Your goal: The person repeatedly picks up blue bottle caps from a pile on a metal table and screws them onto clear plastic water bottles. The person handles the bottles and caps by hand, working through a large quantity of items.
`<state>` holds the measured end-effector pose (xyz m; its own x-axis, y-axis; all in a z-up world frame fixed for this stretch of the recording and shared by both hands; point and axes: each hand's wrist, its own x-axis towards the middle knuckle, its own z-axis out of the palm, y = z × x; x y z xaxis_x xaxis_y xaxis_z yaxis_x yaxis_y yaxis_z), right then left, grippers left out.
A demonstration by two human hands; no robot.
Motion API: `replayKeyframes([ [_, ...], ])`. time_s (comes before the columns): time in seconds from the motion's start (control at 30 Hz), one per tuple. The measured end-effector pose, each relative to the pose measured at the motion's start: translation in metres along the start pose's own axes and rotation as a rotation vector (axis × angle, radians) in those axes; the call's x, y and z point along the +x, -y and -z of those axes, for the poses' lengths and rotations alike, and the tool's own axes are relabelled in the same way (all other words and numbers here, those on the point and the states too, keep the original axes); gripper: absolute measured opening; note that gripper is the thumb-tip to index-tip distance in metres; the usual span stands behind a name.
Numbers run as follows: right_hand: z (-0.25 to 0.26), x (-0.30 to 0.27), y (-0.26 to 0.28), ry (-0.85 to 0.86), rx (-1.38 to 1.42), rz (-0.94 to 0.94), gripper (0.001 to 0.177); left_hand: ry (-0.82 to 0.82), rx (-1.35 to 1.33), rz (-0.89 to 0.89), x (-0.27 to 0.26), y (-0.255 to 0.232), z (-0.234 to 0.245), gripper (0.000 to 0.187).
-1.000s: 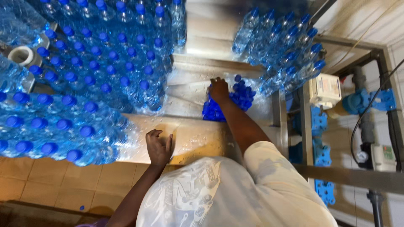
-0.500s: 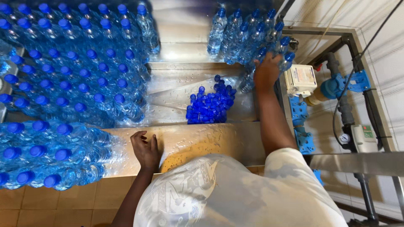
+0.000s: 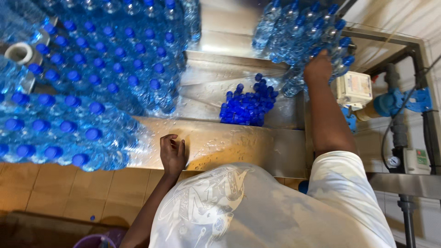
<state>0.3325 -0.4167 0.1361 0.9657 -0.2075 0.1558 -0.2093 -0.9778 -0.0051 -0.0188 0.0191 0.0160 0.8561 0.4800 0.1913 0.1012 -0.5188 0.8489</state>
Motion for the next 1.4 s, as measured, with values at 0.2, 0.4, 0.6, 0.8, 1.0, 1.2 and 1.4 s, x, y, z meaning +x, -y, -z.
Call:
replayKeyframes([
  [0.2,-0.009,-0.015,-0.013,-0.123,0.142,0.049,0.036,-0.060,-0.044,0.090,-0.013,0.006,0.014,0.023],
  [0.4,-0.001,-0.087,0.005,-0.112,0.272,0.179,0.040,-0.084,-0.204,0.168,-0.013,0.002,0.017,0.023],
  [0.6,0.045,-0.161,0.023,-0.285,0.359,0.422,0.023,0.099,-0.448,0.393,0.028,-0.012,0.009,0.020],
  [0.8,0.058,-0.217,0.081,-0.010,0.991,0.975,0.015,0.515,-1.048,0.716,0.051,-0.054,0.004,0.098],
  [1.0,0.020,-0.226,0.143,0.301,1.516,0.905,0.047,0.361,-1.303,0.795,0.048,-0.061,0.013,0.056],
  [1.2,-0.002,-0.246,0.157,0.933,1.833,0.126,0.048,0.161,-0.829,0.245,0.073,-0.061,0.025,0.017],
  [1.4,-0.006,-0.218,0.168,1.051,1.817,-0.270,0.060,0.113,-0.196,-0.191,0.076,-0.068,0.040,0.053],
])
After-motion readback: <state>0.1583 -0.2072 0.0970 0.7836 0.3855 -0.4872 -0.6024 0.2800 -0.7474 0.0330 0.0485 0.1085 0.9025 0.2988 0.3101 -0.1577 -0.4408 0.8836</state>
